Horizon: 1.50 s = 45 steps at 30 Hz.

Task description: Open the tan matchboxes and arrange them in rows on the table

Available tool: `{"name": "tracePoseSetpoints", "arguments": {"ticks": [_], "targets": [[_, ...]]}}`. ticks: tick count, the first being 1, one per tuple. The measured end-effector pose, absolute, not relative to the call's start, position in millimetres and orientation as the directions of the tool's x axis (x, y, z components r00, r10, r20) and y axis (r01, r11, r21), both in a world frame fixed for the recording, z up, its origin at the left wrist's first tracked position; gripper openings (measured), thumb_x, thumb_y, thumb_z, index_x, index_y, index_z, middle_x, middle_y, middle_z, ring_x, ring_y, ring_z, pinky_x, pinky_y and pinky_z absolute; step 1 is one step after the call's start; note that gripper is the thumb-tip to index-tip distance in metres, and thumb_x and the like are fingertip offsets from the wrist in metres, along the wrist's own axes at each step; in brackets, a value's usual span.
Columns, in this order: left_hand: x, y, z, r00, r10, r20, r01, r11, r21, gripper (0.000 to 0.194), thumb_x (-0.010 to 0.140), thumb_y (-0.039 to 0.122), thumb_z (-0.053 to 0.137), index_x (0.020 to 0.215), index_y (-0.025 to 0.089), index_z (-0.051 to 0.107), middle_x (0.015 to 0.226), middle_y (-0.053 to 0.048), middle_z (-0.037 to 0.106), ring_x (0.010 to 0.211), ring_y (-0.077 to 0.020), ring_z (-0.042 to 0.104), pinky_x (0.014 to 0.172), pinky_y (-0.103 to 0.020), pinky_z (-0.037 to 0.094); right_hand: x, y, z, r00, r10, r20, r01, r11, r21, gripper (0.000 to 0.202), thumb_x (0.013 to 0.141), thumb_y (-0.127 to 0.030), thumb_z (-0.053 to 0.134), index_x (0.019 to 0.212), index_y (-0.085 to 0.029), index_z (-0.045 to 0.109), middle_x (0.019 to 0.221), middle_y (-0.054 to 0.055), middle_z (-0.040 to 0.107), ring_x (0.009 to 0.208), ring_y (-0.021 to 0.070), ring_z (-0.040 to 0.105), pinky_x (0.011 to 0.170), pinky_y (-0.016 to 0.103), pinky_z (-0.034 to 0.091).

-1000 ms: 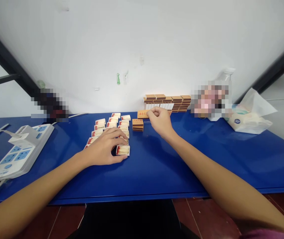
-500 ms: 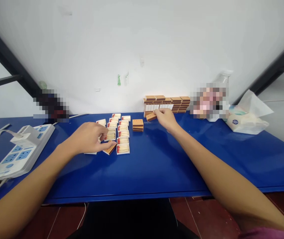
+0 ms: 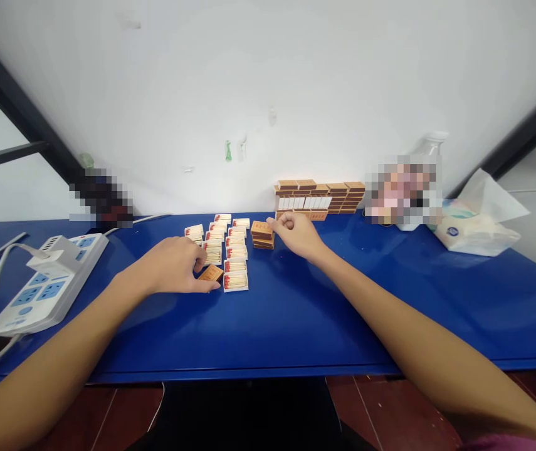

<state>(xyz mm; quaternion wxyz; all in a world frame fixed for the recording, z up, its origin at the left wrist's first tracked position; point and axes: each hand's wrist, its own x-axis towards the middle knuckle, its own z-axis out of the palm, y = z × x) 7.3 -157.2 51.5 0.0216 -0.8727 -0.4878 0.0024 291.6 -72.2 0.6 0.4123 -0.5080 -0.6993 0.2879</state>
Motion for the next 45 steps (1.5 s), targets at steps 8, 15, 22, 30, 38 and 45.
{"name": "tracePoseSetpoints", "arguments": {"ticks": [8, 15, 22, 30, 38, 45], "targets": [[6.6, -161.2, 55.7, 0.529, 0.849, 0.015, 0.849, -0.529, 0.014, 0.030, 0.073, 0.047, 0.066, 0.060, 0.021, 0.057, 0.056, -0.002, 0.057, 0.050, -0.0160, 0.047, 0.052, -0.032, 0.027, 283.8, -87.2, 8.1, -0.044, 0.890, 0.454, 0.408, 0.431, -0.805, 0.044, 0.093, -0.054, 0.064, 0.067, -0.020, 0.052, 0.054, -0.005, 0.038, 0.050, 0.0090, 0.031, 0.050, 0.027, 0.026], [10.5, -166.5, 56.5, 0.553, 0.781, 0.289, 0.819, -0.573, -0.020, 0.029, 0.081, 0.045, 0.064, 0.094, 0.019, 0.067, 0.080, -0.005, 0.071, 0.067, -0.0213, 0.063, 0.061, -0.032, 0.041, 247.2, -140.0, 21.8, -0.336, 0.935, 0.117, 0.072, 0.149, -0.986, 0.044, 0.084, -0.061, 0.073, 0.098, -0.021, 0.059, 0.088, 0.005, 0.068, 0.065, 0.0170, 0.065, 0.037, 0.025, 0.048], [22.2, -164.2, 34.9, 0.577, 0.695, 0.430, 0.745, -0.663, 0.072, 0.034, 0.088, 0.040, 0.066, 0.115, 0.019, 0.067, 0.098, -0.006, 0.075, 0.084, -0.0221, 0.069, 0.069, -0.032, 0.049, 235.4, -154.9, 5.9, -0.325, 0.936, 0.133, 0.001, 0.141, -0.990, 0.045, 0.084, -0.054, 0.076, 0.105, -0.022, 0.052, 0.074, -0.002, 0.062, 0.061, 0.0166, 0.065, 0.036, 0.023, 0.051], [23.6, -156.1, 31.3, 0.369, 0.797, 0.477, 0.789, -0.540, 0.293, 0.041, 0.089, 0.048, 0.070, 0.116, 0.017, 0.073, 0.106, -0.008, 0.078, 0.085, -0.0217, 0.071, 0.077, -0.035, 0.054, 237.6, -159.6, 14.1, -0.218, 0.955, 0.202, -0.027, 0.201, -0.979, 0.040, 0.092, -0.062, 0.063, 0.103, -0.025, 0.052, 0.076, -0.003, 0.059, 0.050, 0.0108, 0.058, 0.034, 0.021, 0.042], [26.1, -158.8, 28.3, 0.454, 0.748, 0.484, 0.739, -0.620, 0.264, 0.044, 0.093, 0.052, 0.068, 0.124, 0.020, 0.071, 0.114, -0.008, 0.077, 0.099, -0.0232, 0.072, 0.085, -0.035, 0.053, 239.6, -158.0, 14.3, -0.341, 0.935, 0.098, 0.036, 0.117, -0.993, 0.040, 0.091, -0.062, 0.065, 0.085, -0.022, 0.060, 0.054, -0.005, 0.054, 0.040, 0.0100, 0.047, 0.034, 0.021, 0.038], [22.5, -153.9, 29.8, 0.461, 0.798, 0.389, 0.784, -0.571, 0.242, 0.044, 0.091, 0.060, 0.067, 0.112, 0.022, 0.077, 0.090, -0.005, 0.079, 0.074, -0.0191, 0.067, 0.067, -0.030, 0.045, 247.4, -145.1, 13.2, -0.216, 0.965, 0.149, 0.131, 0.180, -0.975, 0.036, 0.090, -0.051, 0.067, 0.074, -0.021, 0.057, 0.050, -0.003, 0.054, 0.040, 0.0091, 0.044, 0.038, 0.022, 0.034]]}}
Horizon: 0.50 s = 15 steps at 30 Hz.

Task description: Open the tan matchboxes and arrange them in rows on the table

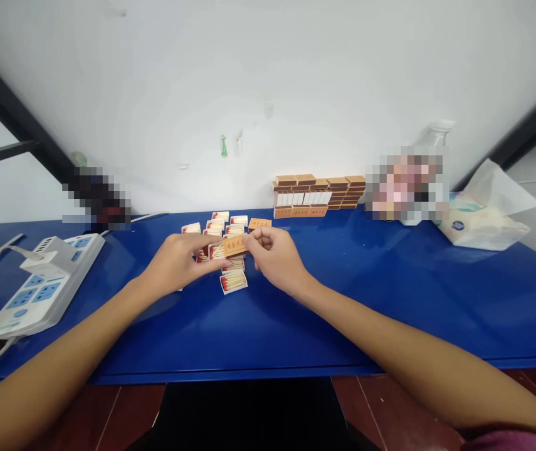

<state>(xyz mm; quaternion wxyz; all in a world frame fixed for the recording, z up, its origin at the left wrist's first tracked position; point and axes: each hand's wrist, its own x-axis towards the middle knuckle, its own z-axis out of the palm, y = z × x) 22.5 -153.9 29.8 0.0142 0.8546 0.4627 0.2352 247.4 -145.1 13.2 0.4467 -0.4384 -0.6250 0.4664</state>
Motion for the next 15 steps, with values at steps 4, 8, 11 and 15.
{"name": "tracePoseSetpoints", "arguments": {"ticks": [4, 8, 11, 15], "targets": [[13.1, -152.2, 42.3, 0.431, 0.821, 0.375, 0.792, -0.543, 0.279, 0.045, 0.087, 0.061, 0.070, 0.109, 0.023, 0.078, 0.093, -0.005, 0.079, 0.071, -0.0175, 0.066, 0.070, -0.030, 0.045, 254.2, -135.0, 16.3, -0.158, 0.970, 0.187, 0.119, 0.207, -0.971, 0.035, 0.090, -0.050, 0.067, 0.073, -0.022, 0.053, 0.050, -0.004, 0.051, 0.041, 0.0103, 0.044, 0.039, 0.023, 0.033], [-1.8, -152.4, 60.6, 0.514, 0.827, 0.226, 0.771, -0.562, 0.299, 0.042, 0.082, 0.053, 0.076, 0.110, 0.022, 0.074, 0.098, -0.003, 0.078, 0.078, -0.0182, 0.068, 0.072, -0.030, 0.046, 267.3, -117.4, 18.2, -0.029, 0.960, 0.280, 0.136, 0.281, -0.950, 0.031, 0.090, -0.046, 0.066, 0.074, -0.023, 0.053, 0.050, -0.004, 0.048, 0.042, 0.0110, 0.043, 0.039, 0.025, 0.033], [-10.1, -151.4, 67.2, 0.556, 0.825, 0.104, 0.785, -0.561, 0.262, 0.037, 0.079, 0.051, 0.077, 0.102, 0.022, 0.074, 0.094, -0.003, 0.076, 0.079, -0.0190, 0.066, 0.070, -0.031, 0.045, 278.9, -101.5, 17.6, 0.080, 0.927, 0.366, 0.193, 0.346, -0.918, 0.029, 0.091, -0.044, 0.064, 0.073, -0.024, 0.051, 0.052, -0.003, 0.047, 0.044, 0.0118, 0.044, 0.040, 0.026, 0.035], [-11.1, -149.1, 62.3, 0.612, 0.787, 0.079, 0.760, -0.612, 0.216, 0.035, 0.077, 0.052, 0.076, 0.093, 0.022, 0.074, 0.094, -0.005, 0.073, 0.084, -0.0213, 0.064, 0.074, -0.033, 0.044, 291.1, -83.8, 14.3, 0.161, 0.901, 0.403, 0.233, 0.362, -0.903, 0.029, 0.091, -0.039, 0.061, 0.070, -0.025, 0.047, 0.052, -0.003, 0.045, 0.045, 0.0129, 0.045, 0.042, 0.028, 0.036]]}}
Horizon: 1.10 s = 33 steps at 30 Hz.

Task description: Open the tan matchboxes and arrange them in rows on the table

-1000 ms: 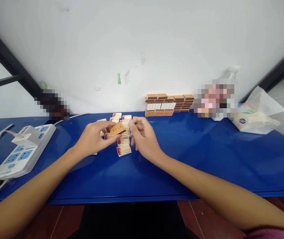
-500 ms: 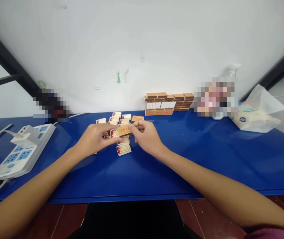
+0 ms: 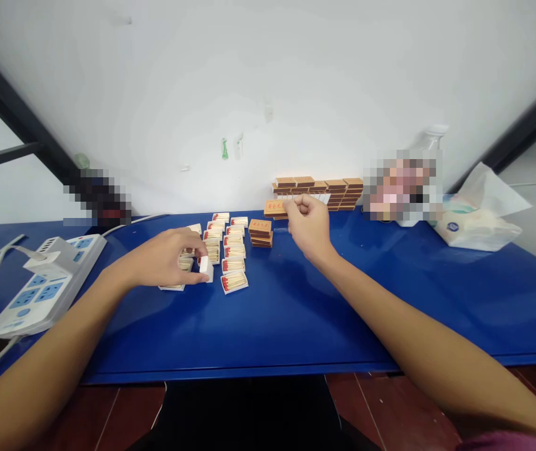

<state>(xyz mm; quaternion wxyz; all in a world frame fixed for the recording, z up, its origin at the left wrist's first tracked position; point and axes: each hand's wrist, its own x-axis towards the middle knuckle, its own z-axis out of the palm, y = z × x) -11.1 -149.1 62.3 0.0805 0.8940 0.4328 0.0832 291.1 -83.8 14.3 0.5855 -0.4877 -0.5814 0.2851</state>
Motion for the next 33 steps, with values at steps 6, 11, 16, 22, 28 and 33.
{"name": "tracePoseSetpoints", "arguments": {"ticks": [6, 11, 16, 22, 28, 33], "targets": [[-1.5, -151.1, 51.9, 0.648, 0.759, 0.063, 0.739, -0.647, 0.186, 0.030, 0.077, 0.047, 0.074, 0.072, 0.019, 0.064, 0.080, -0.004, 0.066, 0.075, -0.0189, 0.058, 0.067, -0.032, 0.041, 303.8, -66.3, 7.8, 0.225, 0.879, 0.420, 0.284, 0.353, -0.891, 0.026, 0.090, -0.035, 0.060, 0.069, -0.024, 0.049, 0.050, -0.002, 0.048, 0.045, 0.0134, 0.043, 0.046, 0.030, 0.035], [-0.6, -155.7, 53.9, 0.657, 0.748, 0.094, 0.724, -0.661, 0.196, 0.021, 0.072, 0.037, 0.074, 0.067, 0.020, 0.063, 0.076, -0.002, 0.064, 0.073, -0.0182, 0.057, 0.063, -0.032, 0.039, 311.5, -57.8, 5.7, 0.261, 0.875, 0.407, 0.312, 0.322, -0.894, 0.026, 0.088, -0.036, 0.061, 0.069, -0.024, 0.050, 0.051, -0.001, 0.050, 0.046, 0.0144, 0.044, 0.047, 0.031, 0.036], [-5.5, -159.0, 57.4, 0.626, 0.778, 0.051, 0.759, -0.623, 0.187, 0.012, 0.068, 0.032, 0.071, 0.067, 0.021, 0.067, 0.075, -0.002, 0.065, 0.074, -0.0195, 0.058, 0.064, -0.032, 0.040, 312.9, -56.3, 6.5, 0.274, 0.874, 0.400, 0.319, 0.310, -0.896, 0.023, 0.087, -0.033, 0.062, 0.069, -0.024, 0.052, 0.050, 0.000, 0.050, 0.045, 0.0146, 0.045, 0.046, 0.031, 0.036], [-5.2, -158.9, 51.9, 0.605, 0.796, 0.022, 0.786, -0.602, 0.141, 0.023, 0.065, 0.039, 0.073, 0.074, 0.020, 0.064, 0.080, -0.004, 0.066, 0.072, -0.0197, 0.058, 0.062, -0.032, 0.037, 312.4, -56.3, 8.0, 0.283, 0.868, 0.407, 0.300, 0.323, -0.897, 0.023, 0.087, -0.030, 0.062, 0.067, -0.023, 0.053, 0.051, 0.000, 0.052, 0.044, 0.0138, 0.045, 0.046, 0.030, 0.036], [-2.5, -157.0, 50.4, 0.612, 0.790, 0.037, 0.780, -0.611, 0.137, 0.028, 0.069, 0.045, 0.072, 0.076, 0.020, 0.062, 0.081, -0.004, 0.067, 0.072, -0.0202, 0.057, 0.061, -0.032, 0.036, 314.3, -54.5, 8.3, 0.285, 0.869, 0.405, 0.291, 0.324, -0.900, 0.023, 0.086, -0.030, 0.062, 0.067, -0.023, 0.053, 0.052, 0.000, 0.052, 0.044, 0.0136, 0.044, 0.046, 0.031, 0.035], [-1.2, -155.2, 50.8, 0.625, 0.780, 0.039, 0.768, -0.623, 0.149, 0.022, 0.072, 0.040, 0.070, 0.069, 0.020, 0.062, 0.078, -0.004, 0.066, 0.069, -0.0184, 0.056, 0.061, -0.031, 0.036, 317.7, -50.6, 5.4, 0.284, 0.863, 0.418, 0.320, 0.326, -0.890, 0.022, 0.085, -0.029, 0.063, 0.066, -0.023, 0.052, 0.053, 0.000, 0.051, 0.045, 0.0141, 0.044, 0.048, 0.032, 0.035]]}}
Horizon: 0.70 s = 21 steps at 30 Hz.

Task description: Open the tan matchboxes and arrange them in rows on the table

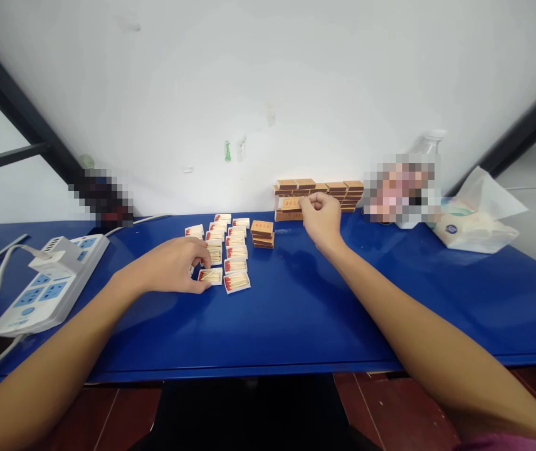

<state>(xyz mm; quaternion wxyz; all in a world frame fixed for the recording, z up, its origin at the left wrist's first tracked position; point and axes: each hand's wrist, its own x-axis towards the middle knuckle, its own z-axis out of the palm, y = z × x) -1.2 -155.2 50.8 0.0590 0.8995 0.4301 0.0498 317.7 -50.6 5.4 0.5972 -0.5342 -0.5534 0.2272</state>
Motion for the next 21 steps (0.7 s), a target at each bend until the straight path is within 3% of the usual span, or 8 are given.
{"name": "tracePoseSetpoints", "arguments": {"ticks": [8, 15, 18, 21], "targets": [[-3.2, -150.9, 55.3, 0.586, 0.804, 0.101, 0.796, -0.594, 0.117, 0.032, 0.076, 0.051, 0.070, 0.081, 0.020, 0.068, 0.083, -0.005, 0.070, 0.074, -0.0210, 0.060, 0.066, -0.032, 0.040, 329.1, -37.2, -2.1, 0.272, 0.930, 0.249, 0.451, 0.105, -0.887, 0.027, 0.088, -0.029, 0.051, 0.062, -0.024, 0.046, 0.050, 0.000, 0.049, 0.046, 0.0162, 0.048, 0.043, 0.030, 0.038], [-2.2, -148.9, 51.5, 0.560, 0.805, 0.195, 0.811, -0.581, 0.068, 0.033, 0.086, 0.050, 0.065, 0.090, 0.018, 0.069, 0.085, -0.007, 0.069, 0.072, -0.0201, 0.059, 0.064, -0.033, 0.039, 330.3, -38.2, -3.9, 0.144, 0.980, 0.136, 0.564, 0.032, -0.825, 0.027, 0.081, -0.030, 0.062, 0.059, -0.023, 0.048, 0.052, 0.001, 0.052, 0.048, 0.0158, 0.051, 0.048, 0.029, 0.038], [-0.9, -150.0, 52.4, 0.547, 0.808, 0.221, 0.821, -0.569, 0.049, 0.030, 0.088, 0.047, 0.063, 0.087, 0.017, 0.068, 0.084, -0.007, 0.069, 0.069, -0.0186, 0.058, 0.061, -0.032, 0.038, 331.3, -40.2, -3.2, 0.027, 0.991, 0.134, 0.759, 0.066, -0.648, 0.028, 0.076, -0.030, 0.068, 0.056, -0.022, 0.049, 0.053, 0.001, 0.054, 0.053, 0.0159, 0.052, 0.052, 0.029, 0.035], [-1.7, -149.8, 53.0, 0.549, 0.801, 0.238, 0.820, -0.572, 0.034, 0.030, 0.089, 0.047, 0.062, 0.084, 0.018, 0.067, 0.081, -0.006, 0.069, 0.067, -0.0180, 0.058, 0.060, -0.031, 0.036, 331.8, -41.4, -3.5, -0.076, 0.983, 0.166, 0.896, 0.140, -0.422, 0.021, 0.078, -0.035, 0.065, 0.066, -0.022, 0.055, 0.066, 0.003, 0.064, 0.062, 0.0182, 0.058, 0.056, 0.030, 0.038]]}}
